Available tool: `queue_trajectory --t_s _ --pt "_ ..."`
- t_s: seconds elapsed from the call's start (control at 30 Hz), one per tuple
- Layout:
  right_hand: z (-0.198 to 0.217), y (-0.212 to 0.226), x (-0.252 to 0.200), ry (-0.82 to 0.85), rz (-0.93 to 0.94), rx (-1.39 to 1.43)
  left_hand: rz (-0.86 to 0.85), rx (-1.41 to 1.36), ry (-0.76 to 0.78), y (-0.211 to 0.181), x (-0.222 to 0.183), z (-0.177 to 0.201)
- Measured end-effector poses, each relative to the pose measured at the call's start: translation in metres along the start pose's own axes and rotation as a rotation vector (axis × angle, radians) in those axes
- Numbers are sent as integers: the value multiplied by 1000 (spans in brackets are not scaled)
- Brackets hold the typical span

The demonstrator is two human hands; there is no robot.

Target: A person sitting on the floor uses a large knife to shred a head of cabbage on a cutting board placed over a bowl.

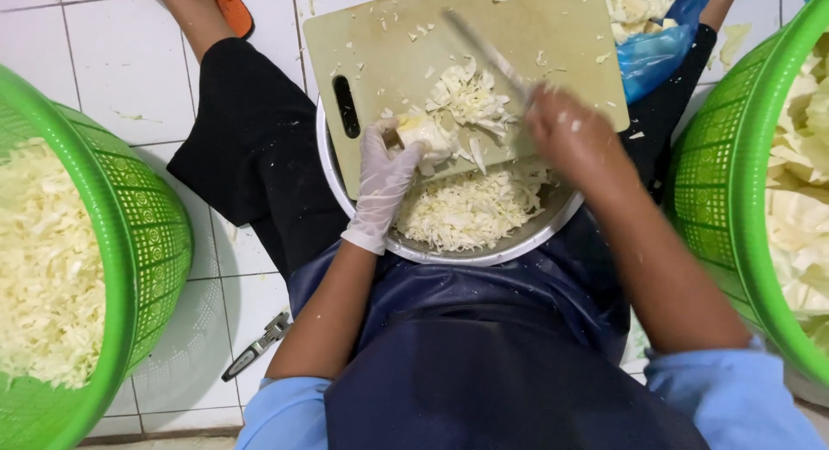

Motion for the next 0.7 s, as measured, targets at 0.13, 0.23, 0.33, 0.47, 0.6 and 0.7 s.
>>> queue_trajectory --t_s 0.13,0.23,0.33,0.47,0.6,0.7 --pt "-15 -51 62 -30 37 -88 -150 85 212 -26 -22 -2" --pt "-30 -60 85 -179 243 -122 -527 445 185 -22 -22 -1" --pt "-42 -68 96 -282 354 -153 -609 700 298 -18 -18 -8" --pt "-31 -49 80 -220 414 -208 -904 775 187 0 -10 -5" --pt "16 -5 36 260 -330 322 -547 15 311 -87 -46 12" --pt "19 5 3 340 -317 277 -571 -270 332 -71 3 32"
Point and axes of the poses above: each hand's wrist, its own x-axis towards the middle knuckle, its own z-axis out of the back of the hand, y = z × x, the point moved 3 cm from there along x, towards the middle knuckle, and after that the axes turned 3 degrees about z, right-handed, at the moved point
